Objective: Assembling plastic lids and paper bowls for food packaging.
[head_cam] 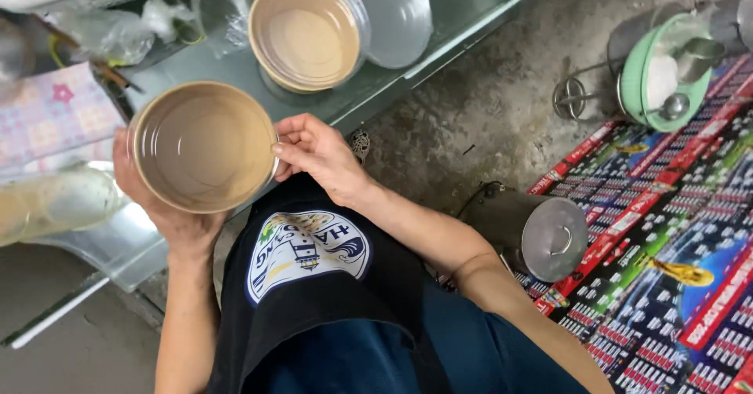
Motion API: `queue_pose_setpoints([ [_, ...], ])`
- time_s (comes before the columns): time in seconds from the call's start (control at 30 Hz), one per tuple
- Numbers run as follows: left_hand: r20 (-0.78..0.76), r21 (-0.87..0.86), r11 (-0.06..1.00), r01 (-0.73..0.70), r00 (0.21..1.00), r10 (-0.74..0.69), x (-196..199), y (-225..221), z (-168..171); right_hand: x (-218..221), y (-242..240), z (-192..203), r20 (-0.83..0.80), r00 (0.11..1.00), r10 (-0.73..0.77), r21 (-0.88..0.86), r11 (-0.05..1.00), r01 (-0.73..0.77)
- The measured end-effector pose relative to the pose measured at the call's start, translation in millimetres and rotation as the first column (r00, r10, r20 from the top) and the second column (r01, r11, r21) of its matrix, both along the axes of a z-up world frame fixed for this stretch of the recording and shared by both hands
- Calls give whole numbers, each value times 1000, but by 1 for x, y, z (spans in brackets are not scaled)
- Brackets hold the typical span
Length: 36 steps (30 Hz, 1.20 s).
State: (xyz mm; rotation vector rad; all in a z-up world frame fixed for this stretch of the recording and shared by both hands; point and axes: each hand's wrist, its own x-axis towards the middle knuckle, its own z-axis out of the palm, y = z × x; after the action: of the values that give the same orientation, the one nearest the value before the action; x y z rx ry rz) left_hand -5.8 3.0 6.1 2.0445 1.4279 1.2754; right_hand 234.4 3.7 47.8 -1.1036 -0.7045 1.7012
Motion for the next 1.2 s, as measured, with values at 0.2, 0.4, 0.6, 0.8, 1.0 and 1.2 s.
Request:
queue_pose_setpoints([
  [0.2, -143, 65, 993, -96, 984, 105, -19, 6, -31, 19, 1, 26, -148, 988, -31, -13, 999, 29],
  [0.4, 36, -214, 974, -75, 996, 85, 7, 18, 0, 57, 4, 76, -81, 980, -181, 322, 926, 198],
  [0.6, -38, -272, 948, -166, 986, 161, -3, 4, -20, 172, 1, 88, 39, 665, -746, 640, 529, 557],
  [0.8, -135, -66, 890, -452, 887, 441, 38, -50, -3, 234, 12, 59, 66, 689, -722, 507, 619, 600],
  [1.0, -244, -37, 999, -9, 970, 0, 136, -13, 57, 239, 36, 25, 350, 720, -600, 644, 712, 280],
  [1.2, -453, 88, 988, 129, 888, -75, 196, 49, 70, 234, 59, 26, 741, 314, -594, 670, 615, -417],
])
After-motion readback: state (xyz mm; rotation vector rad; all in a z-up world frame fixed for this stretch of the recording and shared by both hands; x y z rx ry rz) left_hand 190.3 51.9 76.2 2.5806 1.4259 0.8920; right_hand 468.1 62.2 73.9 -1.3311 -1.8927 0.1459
